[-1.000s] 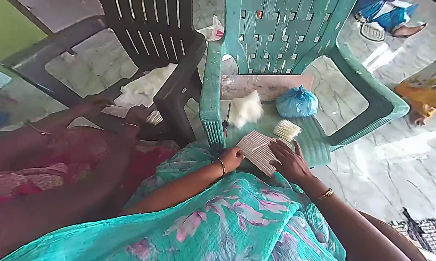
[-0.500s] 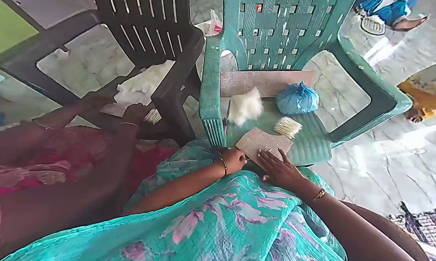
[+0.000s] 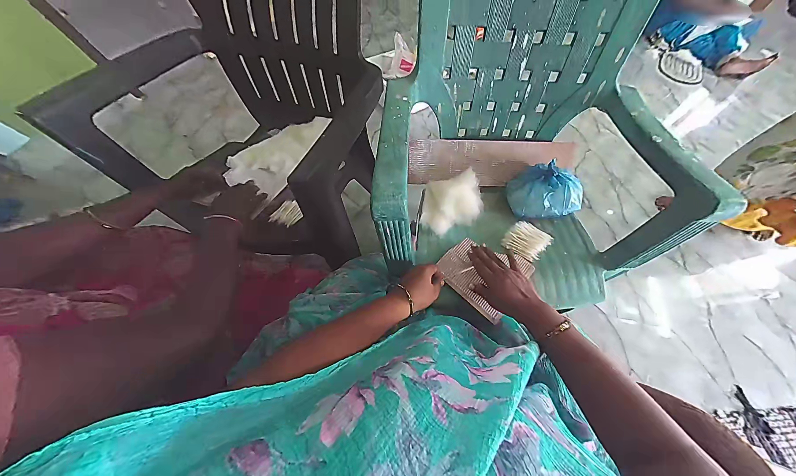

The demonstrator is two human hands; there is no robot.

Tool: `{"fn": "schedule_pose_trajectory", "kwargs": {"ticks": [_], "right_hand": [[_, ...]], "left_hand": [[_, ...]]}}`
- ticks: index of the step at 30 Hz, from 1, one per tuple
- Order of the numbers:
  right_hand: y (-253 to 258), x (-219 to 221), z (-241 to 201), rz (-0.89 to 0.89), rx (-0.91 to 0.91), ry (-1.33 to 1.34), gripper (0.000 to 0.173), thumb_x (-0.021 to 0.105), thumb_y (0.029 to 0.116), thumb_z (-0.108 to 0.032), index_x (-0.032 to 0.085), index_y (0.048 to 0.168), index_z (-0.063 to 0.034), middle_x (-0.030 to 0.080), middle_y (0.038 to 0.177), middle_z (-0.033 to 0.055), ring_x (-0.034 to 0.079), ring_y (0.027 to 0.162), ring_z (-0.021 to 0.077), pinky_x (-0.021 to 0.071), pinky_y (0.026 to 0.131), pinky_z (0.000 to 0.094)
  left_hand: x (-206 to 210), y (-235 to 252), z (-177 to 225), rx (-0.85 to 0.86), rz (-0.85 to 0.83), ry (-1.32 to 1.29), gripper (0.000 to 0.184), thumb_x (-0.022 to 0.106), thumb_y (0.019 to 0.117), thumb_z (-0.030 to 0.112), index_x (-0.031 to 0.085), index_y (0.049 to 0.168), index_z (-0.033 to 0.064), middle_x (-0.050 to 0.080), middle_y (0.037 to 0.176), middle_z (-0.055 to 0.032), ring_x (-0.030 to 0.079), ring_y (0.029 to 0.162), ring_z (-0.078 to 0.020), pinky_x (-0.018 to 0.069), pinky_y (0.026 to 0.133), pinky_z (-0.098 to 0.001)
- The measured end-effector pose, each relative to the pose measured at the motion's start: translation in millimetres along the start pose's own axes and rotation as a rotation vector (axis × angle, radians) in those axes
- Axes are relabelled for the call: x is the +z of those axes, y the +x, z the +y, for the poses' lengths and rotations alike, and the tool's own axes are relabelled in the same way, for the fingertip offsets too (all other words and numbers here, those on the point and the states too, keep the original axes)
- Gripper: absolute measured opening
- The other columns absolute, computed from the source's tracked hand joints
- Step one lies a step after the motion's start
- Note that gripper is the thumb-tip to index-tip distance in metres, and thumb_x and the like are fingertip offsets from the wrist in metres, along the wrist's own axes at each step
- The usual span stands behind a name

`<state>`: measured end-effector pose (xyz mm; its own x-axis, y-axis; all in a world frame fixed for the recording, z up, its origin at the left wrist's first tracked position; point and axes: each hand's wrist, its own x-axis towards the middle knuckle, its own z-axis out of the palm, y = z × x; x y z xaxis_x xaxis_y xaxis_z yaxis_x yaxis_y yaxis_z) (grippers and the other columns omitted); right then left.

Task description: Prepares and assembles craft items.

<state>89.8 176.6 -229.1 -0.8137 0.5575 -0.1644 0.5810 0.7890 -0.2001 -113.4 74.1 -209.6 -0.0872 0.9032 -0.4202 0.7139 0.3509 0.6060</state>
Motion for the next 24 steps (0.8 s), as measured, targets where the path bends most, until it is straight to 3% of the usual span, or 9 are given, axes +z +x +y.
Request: {"fn": "schedule_pose_trajectory", "kwargs": {"ticks": [4,10,13,15,16,18,21,24], "right_hand": [[8.1,5.5,-9.4,-0.124,-0.03,-0.025,0.073,0.041,0.1066,-0.05,0.021,0.164,-0.0099,0.016,0.173,0.0077,0.009,0.16,0.0224,-0.0032,0.125,0.062],[-48.2,4.3,-15.3,-0.228,-0.042,-0.034,0.076,0.044,0.1042,-0.051,0.023,0.164,-0.0081,0.017,0.172,0.0087,0.013,0.16,0.0255,0.0009,0.123,0.0661],[-74.6,10.9,-11.8,-0.126,-0.116,-0.075,0.069,0.048,0.1041,-0.048,0.037,0.159,-0.0068,0.033,0.167,0.0092,0.03,0.155,0.0272,0.0122,0.121,0.069],[-85.0,16.3,-1.1,0.121,-0.218,-0.032,0.055,0.054,0.1018,-0.043,0.059,0.143,-0.0068,0.058,0.15,0.0082,0.05,0.143,0.03,0.0247,0.115,0.0729],[-86.2,17.7,3.5,0.23,-0.234,0.015,0.05,0.054,0.1017,-0.041,0.065,0.135,-0.0061,0.065,0.141,0.0084,0.056,0.137,0.0321,0.0278,0.113,0.0738],[-80.7,20.1,9.3,0.391,-0.21,0.048,0.046,0.052,0.1026,-0.038,0.069,0.13,-0.0051,0.069,0.133,0.0097,0.062,0.13,0.0334,0.0321,0.112,0.0725],[-55.8,17.4,6.5,0.4,-0.136,0.011,0.046,0.053,0.1038,-0.033,0.065,0.136,-0.0034,0.063,0.142,0.013,0.056,0.136,0.0339,0.034,0.114,0.0678],[-25.0,17.3,-2.8,0.191,-0.07,0.019,0.055,0.048,0.1066,-0.037,0.048,0.152,-0.0057,0.043,0.162,0.0103,0.034,0.153,0.0277,0.0204,0.124,0.0607]], "left_hand": [[-0.8,-0.3,1.2,0.008,-0.04,0.041,0.034,0.049,0.1089,0.021,0.063,0.126,-0.0049,0.065,0.125,-0.024,0.062,0.121,-0.0344,0.0449,0.108,-0.0502],[6.3,-5.8,2.4,0.095,-0.127,0.058,0.032,0.051,0.1074,0.02,0.066,0.122,-0.0046,0.067,0.119,-0.0235,0.064,0.116,-0.0345,0.0458,0.105,-0.0516],[12.2,-7.1,3.2,0.144,-0.183,0.062,0.032,0.051,0.1072,0.019,0.064,0.122,-0.0063,0.067,0.117,-0.0246,0.063,0.114,-0.035,0.0463,0.104,-0.051],[13.1,-8.1,3.5,0.149,-0.19,0.058,0.033,0.05,0.1077,0.019,0.064,0.123,-0.0067,0.066,0.118,-0.0245,0.063,0.114,-0.0348,0.046,0.104,-0.0502],[12.2,-9.2,3.8,0.142,-0.183,0.049,0.033,0.049,0.1082,0.018,0.064,0.123,-0.0068,0.066,0.118,-0.0248,0.063,0.114,-0.0351,0.0458,0.104,-0.0502],[11.7,-10.4,3.0,0.126,-0.126,0.022,0.031,0.048,0.1083,0.017,0.064,0.121,-0.0065,0.067,0.116,-0.0245,0.064,0.112,-0.0346,0.0466,0.102,-0.0498],[9.2,-7.3,2.1,0.095,-0.023,0.012,0.032,0.048,0.1081,0.017,0.065,0.122,-0.0068,0.067,0.12,-0.0245,0.064,0.117,-0.0345,0.0461,0.106,-0.0492],[5.7,-4.6,1.4,0.073,0.005,0.045,0.033,0.048,0.1082,0.018,0.064,0.126,-0.0057,0.066,0.125,-0.0246,0.062,0.122,-0.0352,0.0451,0.109,-0.0502]]}}
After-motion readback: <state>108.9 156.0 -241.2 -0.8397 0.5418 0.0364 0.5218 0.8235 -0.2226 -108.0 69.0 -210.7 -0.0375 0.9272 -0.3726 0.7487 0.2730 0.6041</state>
